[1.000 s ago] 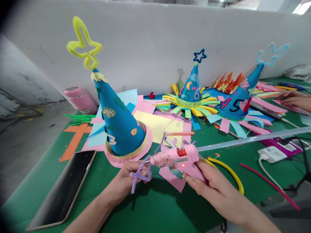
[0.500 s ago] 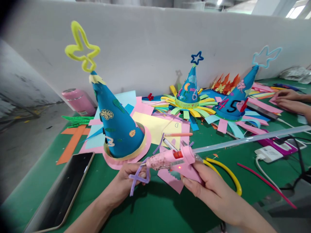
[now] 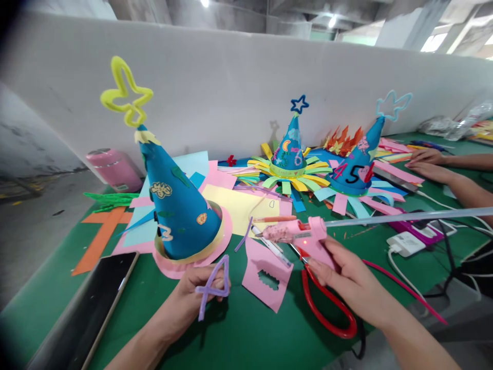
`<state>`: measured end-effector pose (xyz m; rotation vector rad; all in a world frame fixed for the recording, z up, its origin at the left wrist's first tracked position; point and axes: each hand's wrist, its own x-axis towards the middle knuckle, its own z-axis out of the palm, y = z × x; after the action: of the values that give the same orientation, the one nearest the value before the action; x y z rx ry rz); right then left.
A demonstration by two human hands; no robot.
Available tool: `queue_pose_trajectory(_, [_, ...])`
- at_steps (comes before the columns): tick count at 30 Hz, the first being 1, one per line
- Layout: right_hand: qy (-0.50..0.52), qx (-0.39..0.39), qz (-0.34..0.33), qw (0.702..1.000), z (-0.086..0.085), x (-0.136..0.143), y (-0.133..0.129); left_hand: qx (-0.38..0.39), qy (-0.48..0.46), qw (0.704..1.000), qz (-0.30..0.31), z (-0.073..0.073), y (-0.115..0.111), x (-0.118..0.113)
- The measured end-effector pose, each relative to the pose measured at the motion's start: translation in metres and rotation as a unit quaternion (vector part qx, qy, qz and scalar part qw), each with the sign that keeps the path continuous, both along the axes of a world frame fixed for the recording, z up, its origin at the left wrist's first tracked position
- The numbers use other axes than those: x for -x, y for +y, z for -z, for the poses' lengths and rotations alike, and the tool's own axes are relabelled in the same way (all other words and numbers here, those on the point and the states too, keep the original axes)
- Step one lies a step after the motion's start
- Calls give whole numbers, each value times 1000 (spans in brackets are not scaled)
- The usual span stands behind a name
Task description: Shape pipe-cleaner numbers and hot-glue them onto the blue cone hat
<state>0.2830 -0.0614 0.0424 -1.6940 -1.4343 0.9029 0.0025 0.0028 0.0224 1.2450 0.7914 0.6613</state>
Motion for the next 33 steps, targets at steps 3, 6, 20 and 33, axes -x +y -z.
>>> queue_pose_trajectory(3, [-12, -11, 113, 993, -10, -25, 11, -18, 15, 1000, -4, 1, -1, -1])
queue_pose_trajectory(6, [-12, -5, 188, 982, -11, -55, 27, -43, 27, 999, -15, 4, -1, -2])
queue_pose_trajectory(20, [-183, 62, 163, 968, 39, -72, 70, -326, 194, 915, -140, 12, -7, -10])
queue_pose_trajectory(33, [-251, 34, 166, 953, 57, -70, 71, -402, 253, 863, -170, 16, -10, -11])
